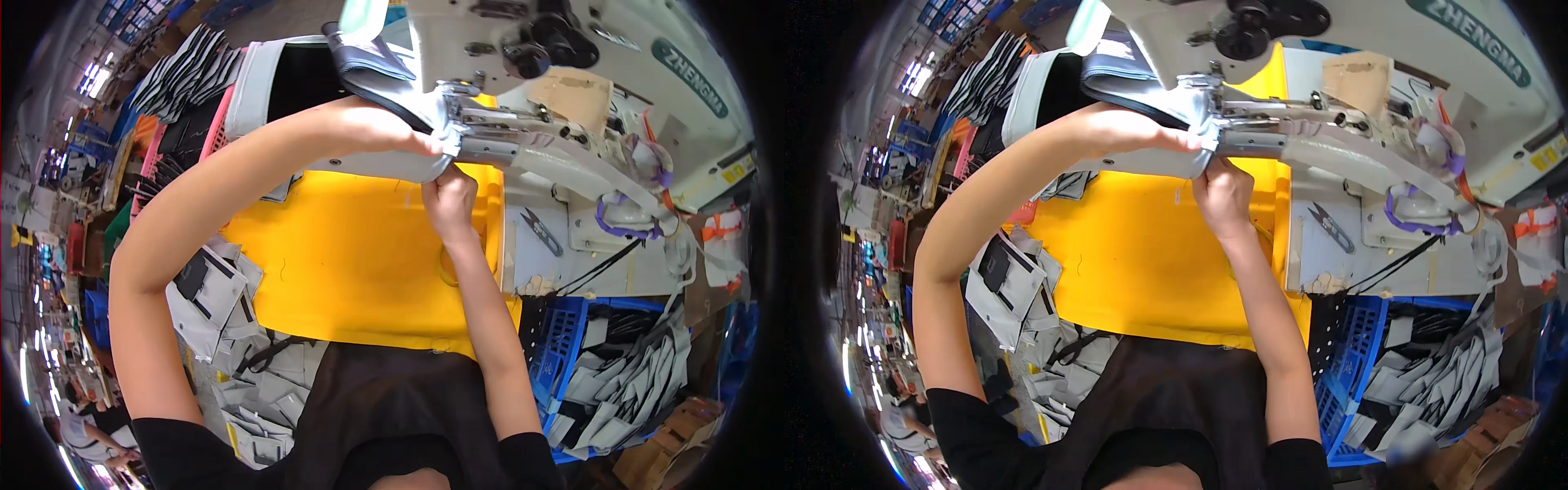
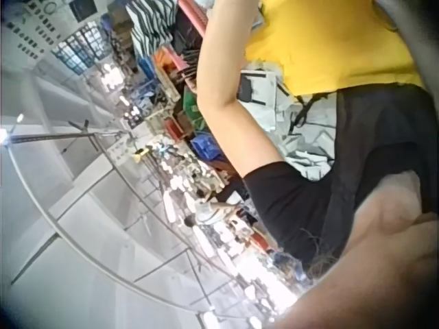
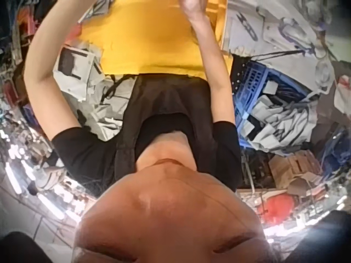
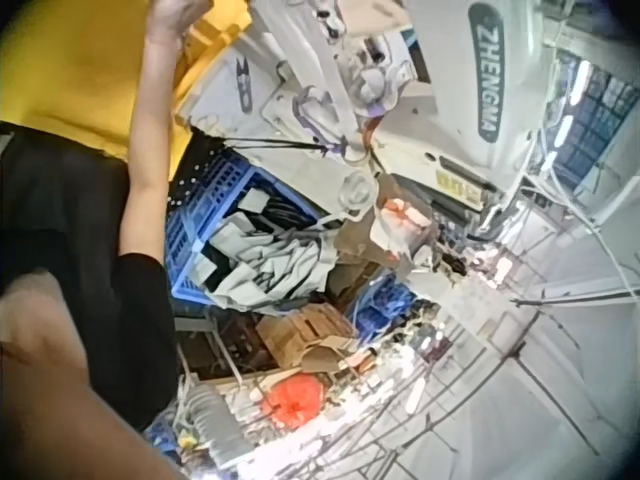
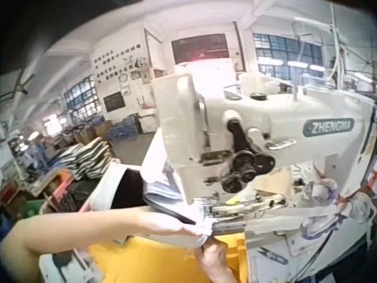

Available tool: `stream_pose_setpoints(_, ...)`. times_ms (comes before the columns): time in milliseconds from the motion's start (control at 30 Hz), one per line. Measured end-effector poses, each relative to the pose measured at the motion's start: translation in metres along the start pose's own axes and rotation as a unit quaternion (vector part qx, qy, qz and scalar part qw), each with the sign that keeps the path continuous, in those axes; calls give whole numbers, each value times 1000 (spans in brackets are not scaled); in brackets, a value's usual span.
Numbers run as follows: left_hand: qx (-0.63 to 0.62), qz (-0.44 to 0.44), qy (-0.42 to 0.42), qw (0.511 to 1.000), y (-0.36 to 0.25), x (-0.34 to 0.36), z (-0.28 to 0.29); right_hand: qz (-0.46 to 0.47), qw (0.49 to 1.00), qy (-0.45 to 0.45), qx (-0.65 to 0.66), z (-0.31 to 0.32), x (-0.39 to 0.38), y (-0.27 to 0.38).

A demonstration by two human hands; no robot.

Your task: Sewing and trimming leather components for a small bag or case using an industrial sewing machine.

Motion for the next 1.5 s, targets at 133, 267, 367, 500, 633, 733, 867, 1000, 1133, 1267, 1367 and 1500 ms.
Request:
stream_pose_setpoints(133, 61, 3, -2, 998, -10, 3, 7, -15, 999, 41, 27, 3, 1, -2)
stream_pose_setpoints(267, 68, 9, -2, 998, -13, 0, 13, -26, 994, 83, 71, 8, 0, -3)
stream_pose_setpoints(367, 32, 50, 3, 998, -15, 4, 15, -43, 988, 104, 104, 11, 0, -2)
stream_pose_setpoints(500, -2, 31, 8, 999, -19, 12, 18, -125, 964, 91, 214, 14, 1, 5)
stream_pose_setpoints(633, -40, 68, 16, 997, -15, 21, 17, -215, 923, 133, 289, 27, 2, 19)
stream_pose_setpoints(733, -64, 48, 40, 996, -5, 33, 18, -281, 885, 139, 344, 40, 8, 27)
stream_pose_setpoints(867, -100, -31, 92, 990, 5, 45, 20, -363, 811, 134, 438, 50, 17, 32)
stream_pose_setpoints(1000, -120, 39, 54, 991, 0, 47, 18, -331, 853, 181, 360, 63, 32, 34)
stream_pose_setpoints(1133, 61, 12, 13, 998, -7, 30, 26, -390, 798, 269, 371, 83, 55, 39)
stream_pose_setpoints(1267, 169, -283, -287, 899, 4, -27, 10, -373, 825, 293, 307, 94, 68, 45)
stream_pose_setpoints(1367, 265, -378, -291, 838, 24, -73, -14, -347, 861, 290, 235, 101, 54, 50)
stream_pose_setpoints(1500, 397, -436, -325, 740, 40, -78, -35, -232, 927, 199, 218, 110, 34, 53)
Point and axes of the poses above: each hand's wrist, its own x-axis towards the middle knuckle, its own z-axis out of the back of the hand, y = z × x, the point moved 1 cm from there along x, towards the middle knuckle, and after that the axes turned 2 degrees about -y, right-handed, at the moved point
